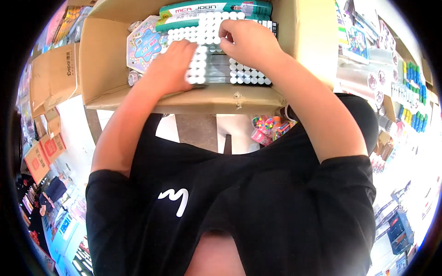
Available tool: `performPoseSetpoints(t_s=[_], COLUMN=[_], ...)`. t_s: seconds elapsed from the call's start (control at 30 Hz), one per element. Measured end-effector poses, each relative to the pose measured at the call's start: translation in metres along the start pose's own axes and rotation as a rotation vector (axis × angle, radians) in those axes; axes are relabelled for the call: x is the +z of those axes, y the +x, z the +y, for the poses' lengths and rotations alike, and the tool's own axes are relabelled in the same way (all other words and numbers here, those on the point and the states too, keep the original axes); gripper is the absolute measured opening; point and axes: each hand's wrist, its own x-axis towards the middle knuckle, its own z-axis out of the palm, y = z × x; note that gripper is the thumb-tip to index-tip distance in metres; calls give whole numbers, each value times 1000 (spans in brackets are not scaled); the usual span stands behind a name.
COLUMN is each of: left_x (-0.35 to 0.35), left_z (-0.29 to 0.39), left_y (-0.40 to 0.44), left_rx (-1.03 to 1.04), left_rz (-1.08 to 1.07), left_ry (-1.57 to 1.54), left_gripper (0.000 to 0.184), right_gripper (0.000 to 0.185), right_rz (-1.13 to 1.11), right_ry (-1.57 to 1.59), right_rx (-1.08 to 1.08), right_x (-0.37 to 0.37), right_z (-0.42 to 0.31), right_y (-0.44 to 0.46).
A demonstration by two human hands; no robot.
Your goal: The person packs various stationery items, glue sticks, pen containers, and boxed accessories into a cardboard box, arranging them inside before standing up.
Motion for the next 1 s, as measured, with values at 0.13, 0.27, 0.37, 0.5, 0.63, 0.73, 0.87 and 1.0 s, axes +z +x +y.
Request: performPoseSetpoints(t_s=[0.13,0.27,0.37,0.5,0.63,0.73,0.87,1.0], left_x=[9,8,12,40,26,29,25,16], left_z=[2,-2,-13,-45,-35,-40,-49,-64], left_y=[23,26,34,40,37,38,46,59], left_rx=[11,-39,-467,-369,-249,-210,-263,-462], left_rz=[4,-49,-405,-504,-523,-507,-639,-718], left_ry=[-194,-137,-128,-309,-444,-425,-394,-508], left_gripper=[79,76,76,73,68,65,61,55], right_gripper=[22,25,27,31,37,41,45,53], right_rz=[-50,-58,-98,-77,57,65,64,61], right_ry=[-22,-43,-76,-141,-179,-178,-191,-262], right_rx=[22,29,79,134,119,113,83,92], right_x=[2,3,2,2,3,4,8,13], right_z=[-1,4,6,3,6,8,12,20], right_y=[0,0,1,1,1,1,0,0])
